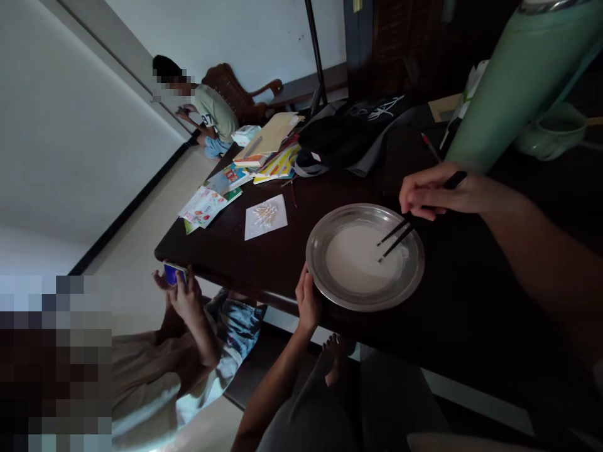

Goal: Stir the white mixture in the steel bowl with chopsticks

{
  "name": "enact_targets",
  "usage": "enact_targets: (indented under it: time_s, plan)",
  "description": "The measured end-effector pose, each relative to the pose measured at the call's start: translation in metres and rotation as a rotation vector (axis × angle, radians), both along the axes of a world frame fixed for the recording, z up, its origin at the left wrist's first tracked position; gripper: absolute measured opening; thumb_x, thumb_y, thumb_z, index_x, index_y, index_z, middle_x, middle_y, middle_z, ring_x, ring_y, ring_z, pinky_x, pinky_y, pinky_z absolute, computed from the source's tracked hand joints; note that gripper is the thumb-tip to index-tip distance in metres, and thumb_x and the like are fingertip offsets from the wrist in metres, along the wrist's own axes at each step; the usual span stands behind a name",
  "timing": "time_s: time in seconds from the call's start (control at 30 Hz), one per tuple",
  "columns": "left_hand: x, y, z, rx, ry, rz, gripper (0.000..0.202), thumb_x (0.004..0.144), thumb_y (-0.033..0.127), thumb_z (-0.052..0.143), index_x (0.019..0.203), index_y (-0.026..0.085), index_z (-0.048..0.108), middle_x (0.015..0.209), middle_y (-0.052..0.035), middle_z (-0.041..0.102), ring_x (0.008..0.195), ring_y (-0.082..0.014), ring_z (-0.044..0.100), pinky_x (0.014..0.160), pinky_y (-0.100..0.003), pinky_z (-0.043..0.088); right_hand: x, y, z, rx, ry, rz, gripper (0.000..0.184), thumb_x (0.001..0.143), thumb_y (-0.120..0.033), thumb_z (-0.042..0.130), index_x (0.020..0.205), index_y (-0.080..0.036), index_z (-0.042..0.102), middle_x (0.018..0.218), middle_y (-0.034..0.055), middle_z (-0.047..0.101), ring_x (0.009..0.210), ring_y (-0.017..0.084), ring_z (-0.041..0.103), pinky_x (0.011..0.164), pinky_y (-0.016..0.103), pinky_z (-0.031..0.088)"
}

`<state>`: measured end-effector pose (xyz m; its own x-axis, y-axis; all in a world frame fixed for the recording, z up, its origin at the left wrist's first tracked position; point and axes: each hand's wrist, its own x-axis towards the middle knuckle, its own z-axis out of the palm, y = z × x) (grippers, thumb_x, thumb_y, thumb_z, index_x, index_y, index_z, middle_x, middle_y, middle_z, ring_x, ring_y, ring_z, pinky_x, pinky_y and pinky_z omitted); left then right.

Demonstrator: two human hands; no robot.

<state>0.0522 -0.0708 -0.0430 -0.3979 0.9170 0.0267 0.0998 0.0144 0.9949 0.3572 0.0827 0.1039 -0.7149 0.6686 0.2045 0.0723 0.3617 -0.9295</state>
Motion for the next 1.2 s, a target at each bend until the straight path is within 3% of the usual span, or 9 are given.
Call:
enact_targets:
  time_s: [0.17,0.37,0.5,0.63,0.7,0.83,0.97,1.07,1.2]
  plan:
    - [0.001,-0.001,0.002,0.0,0.025,0.022,0.066,0.09,0.07,0.056,0.124,0.018,0.076,0.131,-0.0114,0.074,0.137,-0.0317,0.059,0.12,-0.042,0.04,-0.008,-0.003,-0.008,-0.01,0.036,0.062,0.032,0.08,-0.047,0.083,0.085,-0.021,0.065,0.066,-0.0044,0.065,0.056,0.009,0.057,0.051,0.023,0.041]
    - [0.001,-0.001,-0.001,0.004,0.008,0.024,0.063,0.091,0.067,0.056,0.123,0.017,0.077,0.132,-0.0114,0.074,0.137,-0.0314,0.06,0.12,-0.042,0.04,-0.009,-0.006,-0.006,0.151,0.002,-0.072,0.031,0.098,-0.047,0.061,0.085,-0.02,0.068,0.057,-0.0051,0.056,0.055,0.009,0.05,0.056,0.027,0.037]
    - [0.001,0.0,-0.003,0.01,-0.007,0.016,0.063,0.091,0.067,0.055,0.125,0.018,0.076,0.133,-0.0114,0.074,0.135,-0.0315,0.061,0.118,-0.042,0.042,-0.015,-0.01,-0.012,0.094,0.066,0.016,0.037,0.103,-0.045,0.053,0.086,-0.018,0.07,0.052,-0.0056,0.054,0.05,0.009,0.046,0.055,0.027,0.034]
    - [0.001,0.0,-0.001,0.016,0.002,0.009,0.065,0.091,0.067,0.055,0.126,0.017,0.075,0.132,-0.0119,0.074,0.134,-0.0311,0.061,0.117,-0.041,0.044,-0.029,-0.012,-0.019,0.064,0.001,0.11,0.034,0.1,-0.046,0.057,0.085,-0.021,0.074,0.067,-0.0014,0.067,0.064,0.012,0.06,0.062,0.027,0.042]
    - [0.001,0.0,-0.001,0.017,-0.015,0.008,0.065,0.091,0.067,0.055,0.128,0.017,0.074,0.132,-0.0121,0.074,0.133,-0.0311,0.062,0.116,-0.041,0.044,-0.031,-0.012,-0.019,0.076,-0.019,0.03,0.033,0.098,-0.048,0.06,0.084,-0.022,0.074,0.072,-0.0001,0.07,0.07,0.014,0.063,0.067,0.029,0.045]
    - [0.0,0.0,-0.001,0.012,-0.019,0.012,0.063,0.09,0.066,0.057,0.125,0.018,0.075,0.133,-0.0116,0.074,0.133,-0.0314,0.062,0.117,-0.042,0.044,-0.018,-0.009,-0.009,0.109,0.029,-0.204,0.042,0.098,-0.053,0.058,0.077,-0.019,0.071,0.057,-0.0013,0.063,0.059,0.012,0.055,0.064,0.031,0.041]
    - [-0.002,0.0,-0.001,-0.01,-0.025,0.022,0.066,0.088,0.068,0.058,0.127,0.017,0.074,0.134,-0.0127,0.073,0.136,-0.0326,0.06,0.119,-0.043,0.042,-0.011,-0.008,-0.006,0.032,0.038,-0.04,0.044,0.1,-0.054,0.055,0.082,-0.019,0.073,0.047,-0.0049,0.054,0.047,0.01,0.047,0.055,0.03,0.035]
    - [-0.002,0.0,-0.001,-0.023,-0.008,0.033,0.066,0.088,0.067,0.058,0.127,0.016,0.074,0.133,-0.0134,0.073,0.136,-0.033,0.06,0.119,-0.043,0.041,-0.02,-0.007,-0.013,-0.047,0.019,0.1,0.044,0.099,-0.055,0.056,0.083,-0.018,0.074,0.057,-0.0013,0.064,0.053,0.01,0.052,0.053,0.028,0.035]
    - [-0.001,-0.001,-0.003,-0.01,-0.055,0.014,0.064,0.089,0.067,0.058,0.126,0.017,0.075,0.13,-0.0121,0.075,0.135,-0.0322,0.061,0.118,-0.043,0.042,-0.025,0.005,-0.022,-0.038,-0.052,-0.01,0.046,0.095,-0.056,0.061,0.078,-0.016,0.075,0.08,0.0064,0.076,0.069,0.013,0.06,0.061,0.028,0.042]
